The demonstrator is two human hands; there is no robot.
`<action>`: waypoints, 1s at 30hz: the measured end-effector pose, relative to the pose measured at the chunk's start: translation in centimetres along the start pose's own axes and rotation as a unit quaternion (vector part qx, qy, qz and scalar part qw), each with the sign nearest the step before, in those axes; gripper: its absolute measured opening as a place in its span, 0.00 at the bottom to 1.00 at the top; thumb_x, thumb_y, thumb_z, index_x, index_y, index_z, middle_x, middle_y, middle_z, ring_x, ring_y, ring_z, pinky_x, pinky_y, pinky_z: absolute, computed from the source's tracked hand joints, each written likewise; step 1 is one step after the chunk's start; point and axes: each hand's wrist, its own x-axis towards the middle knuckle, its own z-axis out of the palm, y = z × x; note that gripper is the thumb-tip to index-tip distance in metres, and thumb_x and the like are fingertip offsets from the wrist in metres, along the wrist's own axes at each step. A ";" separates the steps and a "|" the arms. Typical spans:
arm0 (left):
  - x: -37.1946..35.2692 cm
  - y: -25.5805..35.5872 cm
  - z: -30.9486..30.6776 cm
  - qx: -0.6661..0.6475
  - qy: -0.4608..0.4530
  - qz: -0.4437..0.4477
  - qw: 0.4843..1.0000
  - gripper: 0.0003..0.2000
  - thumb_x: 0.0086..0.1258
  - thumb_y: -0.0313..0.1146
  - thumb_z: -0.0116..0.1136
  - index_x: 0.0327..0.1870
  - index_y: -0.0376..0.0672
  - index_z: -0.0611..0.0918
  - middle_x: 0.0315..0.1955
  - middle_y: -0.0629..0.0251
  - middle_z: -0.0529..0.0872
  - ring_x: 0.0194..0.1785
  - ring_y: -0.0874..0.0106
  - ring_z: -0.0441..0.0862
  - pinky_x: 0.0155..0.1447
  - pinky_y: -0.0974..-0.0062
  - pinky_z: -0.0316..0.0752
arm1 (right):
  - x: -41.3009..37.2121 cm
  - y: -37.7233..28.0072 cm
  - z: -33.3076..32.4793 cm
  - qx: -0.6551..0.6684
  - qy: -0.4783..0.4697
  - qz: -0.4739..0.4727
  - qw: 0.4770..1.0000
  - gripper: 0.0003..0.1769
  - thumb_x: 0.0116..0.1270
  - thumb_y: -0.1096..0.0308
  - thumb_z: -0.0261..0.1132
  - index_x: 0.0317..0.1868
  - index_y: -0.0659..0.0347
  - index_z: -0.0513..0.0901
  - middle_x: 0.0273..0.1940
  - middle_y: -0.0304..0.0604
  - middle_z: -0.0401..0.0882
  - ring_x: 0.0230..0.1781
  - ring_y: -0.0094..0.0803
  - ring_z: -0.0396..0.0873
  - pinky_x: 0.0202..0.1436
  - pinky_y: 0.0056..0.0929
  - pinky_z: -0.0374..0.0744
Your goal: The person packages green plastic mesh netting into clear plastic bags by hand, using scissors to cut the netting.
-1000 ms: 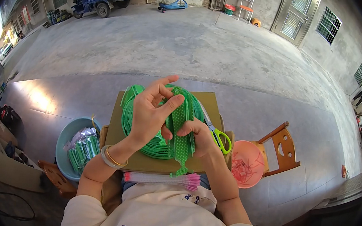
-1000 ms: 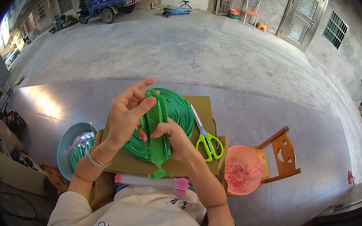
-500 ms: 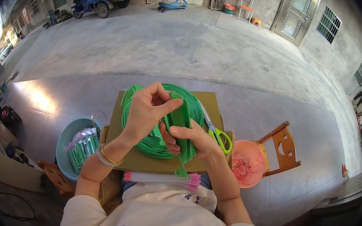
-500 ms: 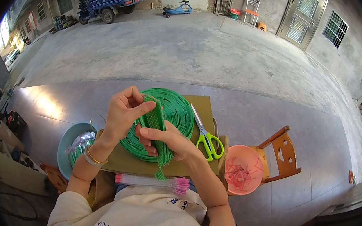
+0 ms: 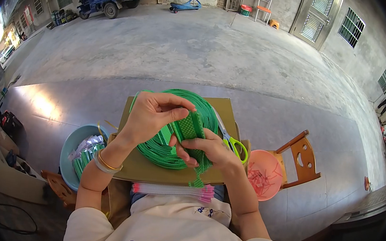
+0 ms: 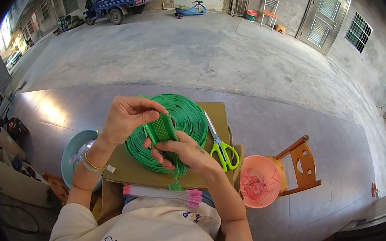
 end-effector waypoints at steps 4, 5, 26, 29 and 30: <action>0.6 -0.2 -0.1 -0.084 0.015 0.039 0.996 0.20 0.65 0.43 0.58 0.47 0.33 0.80 0.41 0.60 0.84 0.39 0.75 0.82 0.43 0.83 0.76 | 0.3 1.3 0.2 -0.468 0.217 -0.192 0.835 0.16 0.60 0.74 0.53 0.49 0.68 0.72 0.29 0.46 0.73 0.26 0.31 0.73 0.31 0.28 0.73; 0.8 -0.6 -0.7 -0.102 0.007 -0.029 0.994 0.22 0.64 0.46 0.58 0.48 0.34 0.79 0.41 0.60 0.84 0.38 0.76 0.81 0.42 0.84 0.76 | 0.5 1.8 0.2 -0.573 0.262 -0.238 0.740 0.17 0.58 0.76 0.53 0.50 0.68 0.72 0.31 0.46 0.73 0.28 0.33 0.74 0.32 0.29 0.74; 1.1 2.4 -0.5 0.346 -0.190 0.037 0.918 0.18 0.56 0.25 0.61 0.49 0.34 0.78 0.36 0.49 0.83 0.38 0.57 0.82 0.40 0.67 0.75 | 0.3 0.2 -1.7 -0.045 -0.080 0.085 0.992 0.12 0.68 0.71 0.55 0.47 0.71 0.77 0.40 0.49 0.82 0.42 0.32 0.81 0.49 0.26 0.79; 0.7 1.7 -0.2 0.376 -0.121 0.155 0.905 0.15 0.55 0.28 0.63 0.45 0.36 0.79 0.38 0.53 0.83 0.40 0.59 0.82 0.41 0.68 0.75 | 0.4 1.1 -1.9 -0.022 -0.043 0.050 0.998 0.13 0.68 0.70 0.55 0.47 0.71 0.76 0.40 0.48 0.82 0.42 0.31 0.81 0.48 0.26 0.79; 0.5 1.3 -0.3 0.407 -0.089 0.205 0.886 0.14 0.55 0.29 0.63 0.43 0.37 0.79 0.39 0.54 0.83 0.41 0.60 0.81 0.41 0.68 0.75 | 0.3 1.2 -1.9 -0.018 -0.035 0.045 0.998 0.13 0.69 0.71 0.55 0.47 0.71 0.76 0.40 0.48 0.82 0.42 0.31 0.81 0.48 0.26 0.79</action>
